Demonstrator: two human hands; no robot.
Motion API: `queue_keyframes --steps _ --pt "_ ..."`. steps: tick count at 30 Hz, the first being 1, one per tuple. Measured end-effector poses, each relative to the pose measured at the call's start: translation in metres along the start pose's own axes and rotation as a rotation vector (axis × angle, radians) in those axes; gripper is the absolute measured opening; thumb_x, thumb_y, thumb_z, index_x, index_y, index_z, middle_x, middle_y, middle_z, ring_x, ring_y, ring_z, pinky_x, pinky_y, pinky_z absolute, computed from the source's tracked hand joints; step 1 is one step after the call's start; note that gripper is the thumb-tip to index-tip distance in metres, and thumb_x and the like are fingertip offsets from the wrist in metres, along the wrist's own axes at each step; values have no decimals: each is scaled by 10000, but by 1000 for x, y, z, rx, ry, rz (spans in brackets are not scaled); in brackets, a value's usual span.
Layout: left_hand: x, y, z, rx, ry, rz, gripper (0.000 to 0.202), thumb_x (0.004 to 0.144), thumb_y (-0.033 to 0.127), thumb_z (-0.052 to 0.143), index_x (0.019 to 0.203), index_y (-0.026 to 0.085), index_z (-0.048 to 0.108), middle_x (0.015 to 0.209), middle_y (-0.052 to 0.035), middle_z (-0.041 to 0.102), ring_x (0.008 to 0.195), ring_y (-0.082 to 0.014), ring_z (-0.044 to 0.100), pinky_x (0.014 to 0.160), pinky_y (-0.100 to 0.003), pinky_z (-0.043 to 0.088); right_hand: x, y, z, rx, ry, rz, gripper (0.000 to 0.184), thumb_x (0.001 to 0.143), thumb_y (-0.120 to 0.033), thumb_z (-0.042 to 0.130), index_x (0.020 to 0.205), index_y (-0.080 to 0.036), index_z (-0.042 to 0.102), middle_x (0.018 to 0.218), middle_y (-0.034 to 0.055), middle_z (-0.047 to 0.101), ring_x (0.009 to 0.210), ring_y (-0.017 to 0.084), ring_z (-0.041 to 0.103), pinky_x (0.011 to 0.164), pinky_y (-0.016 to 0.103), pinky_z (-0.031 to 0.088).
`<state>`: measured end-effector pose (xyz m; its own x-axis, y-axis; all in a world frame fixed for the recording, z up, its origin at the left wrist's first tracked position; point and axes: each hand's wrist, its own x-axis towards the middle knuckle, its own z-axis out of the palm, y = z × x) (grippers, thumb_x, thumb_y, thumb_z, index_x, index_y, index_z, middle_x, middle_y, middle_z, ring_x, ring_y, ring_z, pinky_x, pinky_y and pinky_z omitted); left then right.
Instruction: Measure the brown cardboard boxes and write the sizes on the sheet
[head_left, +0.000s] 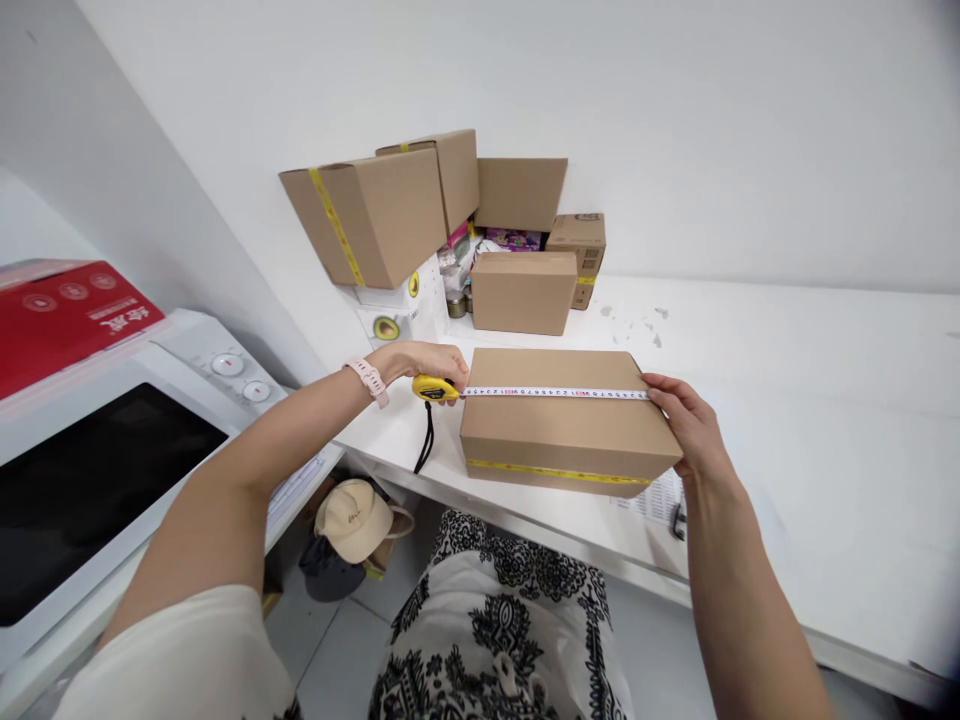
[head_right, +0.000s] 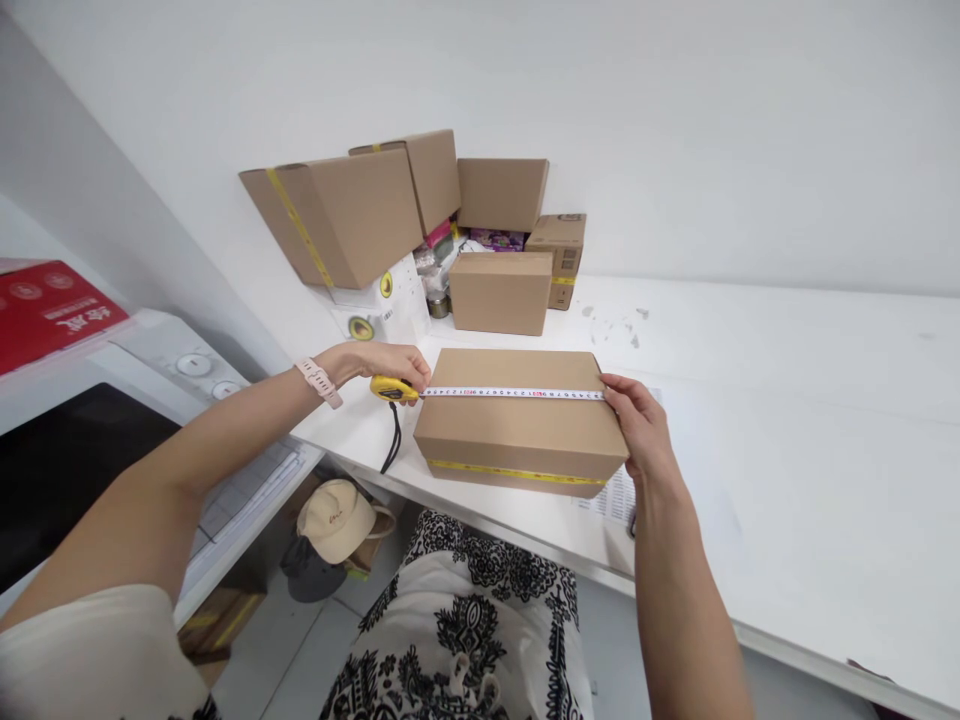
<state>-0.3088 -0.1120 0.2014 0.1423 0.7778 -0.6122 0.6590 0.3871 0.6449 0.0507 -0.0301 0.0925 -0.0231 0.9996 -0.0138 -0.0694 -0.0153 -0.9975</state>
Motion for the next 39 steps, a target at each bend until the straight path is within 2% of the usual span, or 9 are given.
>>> queue_keyframes --steps 10,14,20,24,27,30,35,37,39 --pt "-1 1 1 -2 2 -1 61 604 216 673 616 159 652 562 -27 680 554 -157 645 543 -254 504 0 2 -1 -15 -9 -9 333 675 -426 766 959 -255 731 950 33 707 740 178 603 579 284 468" --pt "-8 6 6 30 58 2 66 590 210 672 586 166 624 541 -19 657 517 -145 606 486 -232 450 -1 2 -4 -50 -15 -44 370 678 -484 780 953 -246 713 939 47 714 745 192 628 593 302 488" --pt "-41 30 14 43 132 48 64 615 194 672 611 162 616 564 -28 645 488 -124 565 450 -228 408 -3 -9 -9 -135 41 -106 278 631 -413 821 786 -209 713 812 40 694 739 181 609 679 328 497" --pt "-69 45 26 -65 143 64 105 693 237 693 672 159 625 612 -33 661 539 -125 599 508 -232 451 -3 -27 -17 -97 0 -189 305 607 -408 841 795 -225 686 761 19 650 728 173 588 692 344 522" --pt "-87 42 55 -186 188 41 94 726 239 687 724 169 624 647 -26 668 585 -128 616 547 -233 466 2 -51 -24 -66 -56 -239 337 632 -412 849 848 -243 653 748 11 622 763 189 609 729 371 545" --pt "-101 32 107 -367 112 -22 111 758 275 700 805 193 644 714 -31 682 633 -146 628 611 -268 503 15 -76 -18 -91 -166 -289 312 676 -363 842 889 -234 654 784 16 627 798 184 619 789 380 536" --pt "-95 23 211 -769 -160 208 393 767 445 784 1068 220 666 992 -93 716 856 -174 663 753 -301 491 51 -90 29 -185 -513 -198 305 651 -234 860 870 -188 653 727 13 633 741 160 599 782 353 500" --pt "-80 27 241 -949 -155 295 550 723 538 816 1141 229 636 976 -91 722 846 -177 660 746 -299 476 65 -86 52 -235 -620 -145 296 638 -185 856 843 -187 643 717 16 647 710 155 593 734 328 486" --pt "-63 33 259 -1058 -111 358 628 709 601 812 1174 225 619 982 -99 722 849 -177 650 731 -288 470 77 -80 71 -281 -666 -135 283 635 -154 841 817 -194 627 707 10 653 673 150 575 677 305 464"
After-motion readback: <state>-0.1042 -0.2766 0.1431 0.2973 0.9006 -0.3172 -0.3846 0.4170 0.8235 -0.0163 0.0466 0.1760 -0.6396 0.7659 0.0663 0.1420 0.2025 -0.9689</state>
